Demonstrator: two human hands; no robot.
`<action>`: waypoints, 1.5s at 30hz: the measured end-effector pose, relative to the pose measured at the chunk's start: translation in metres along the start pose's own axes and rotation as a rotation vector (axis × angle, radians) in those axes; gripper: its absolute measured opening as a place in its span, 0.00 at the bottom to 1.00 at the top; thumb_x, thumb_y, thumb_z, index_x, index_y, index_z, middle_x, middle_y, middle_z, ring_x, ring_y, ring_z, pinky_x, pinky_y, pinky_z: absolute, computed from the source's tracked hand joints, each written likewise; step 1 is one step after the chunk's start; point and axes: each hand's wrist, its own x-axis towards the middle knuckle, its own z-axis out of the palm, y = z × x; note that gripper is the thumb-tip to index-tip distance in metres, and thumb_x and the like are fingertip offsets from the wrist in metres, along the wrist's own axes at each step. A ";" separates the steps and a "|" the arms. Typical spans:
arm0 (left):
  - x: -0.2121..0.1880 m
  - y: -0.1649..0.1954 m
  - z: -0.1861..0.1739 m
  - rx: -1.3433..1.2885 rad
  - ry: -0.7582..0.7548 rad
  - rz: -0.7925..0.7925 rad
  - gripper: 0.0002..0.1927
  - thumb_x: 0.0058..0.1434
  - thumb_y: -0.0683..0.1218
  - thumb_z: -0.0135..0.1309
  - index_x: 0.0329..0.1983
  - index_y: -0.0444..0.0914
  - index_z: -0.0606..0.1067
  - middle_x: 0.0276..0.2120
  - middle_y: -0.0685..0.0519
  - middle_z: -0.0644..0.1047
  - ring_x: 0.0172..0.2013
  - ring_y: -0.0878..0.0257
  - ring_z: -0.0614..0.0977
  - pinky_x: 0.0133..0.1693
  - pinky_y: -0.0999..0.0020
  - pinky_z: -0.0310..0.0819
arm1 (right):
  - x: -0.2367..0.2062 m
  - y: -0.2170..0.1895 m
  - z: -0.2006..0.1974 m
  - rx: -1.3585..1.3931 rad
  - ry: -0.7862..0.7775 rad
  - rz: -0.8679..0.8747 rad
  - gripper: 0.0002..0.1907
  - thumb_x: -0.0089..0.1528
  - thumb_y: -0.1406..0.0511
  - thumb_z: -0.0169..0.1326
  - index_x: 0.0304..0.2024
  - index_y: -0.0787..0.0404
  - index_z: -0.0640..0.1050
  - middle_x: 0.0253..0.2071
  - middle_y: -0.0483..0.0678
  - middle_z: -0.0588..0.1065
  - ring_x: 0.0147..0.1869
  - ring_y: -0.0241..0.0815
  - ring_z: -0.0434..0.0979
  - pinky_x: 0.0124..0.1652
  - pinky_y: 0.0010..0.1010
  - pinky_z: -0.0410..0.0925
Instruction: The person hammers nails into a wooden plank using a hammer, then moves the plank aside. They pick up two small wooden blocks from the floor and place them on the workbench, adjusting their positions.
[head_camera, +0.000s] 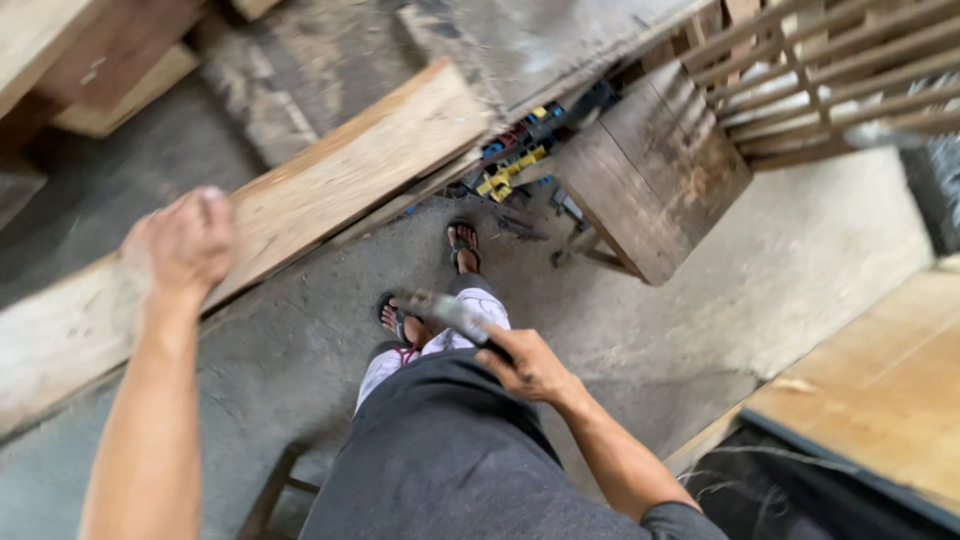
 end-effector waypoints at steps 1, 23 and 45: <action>-0.001 -0.009 0.004 0.054 0.010 0.064 0.22 0.77 0.53 0.37 0.36 0.40 0.78 0.37 0.45 0.81 0.37 0.49 0.82 0.41 0.55 0.74 | -0.007 0.006 0.000 -0.025 -0.034 0.071 0.13 0.67 0.64 0.60 0.50 0.61 0.73 0.35 0.60 0.76 0.39 0.63 0.78 0.38 0.45 0.70; 0.003 -0.018 -0.027 0.212 -0.161 -0.144 0.28 0.81 0.59 0.39 0.37 0.37 0.81 0.36 0.32 0.80 0.44 0.32 0.80 0.52 0.41 0.72 | -0.033 0.086 -0.067 -0.017 -0.007 0.214 0.24 0.63 0.61 0.58 0.60 0.60 0.74 0.41 0.62 0.80 0.44 0.64 0.81 0.41 0.47 0.73; 0.042 0.035 0.017 0.059 -0.068 -0.226 0.32 0.74 0.56 0.27 0.10 0.49 0.61 0.10 0.58 0.59 0.14 0.64 0.59 0.27 0.58 0.64 | 0.084 -0.071 -0.069 0.189 0.039 -0.377 0.14 0.77 0.61 0.45 0.62 0.60 0.66 0.30 0.47 0.76 0.27 0.33 0.76 0.28 0.25 0.72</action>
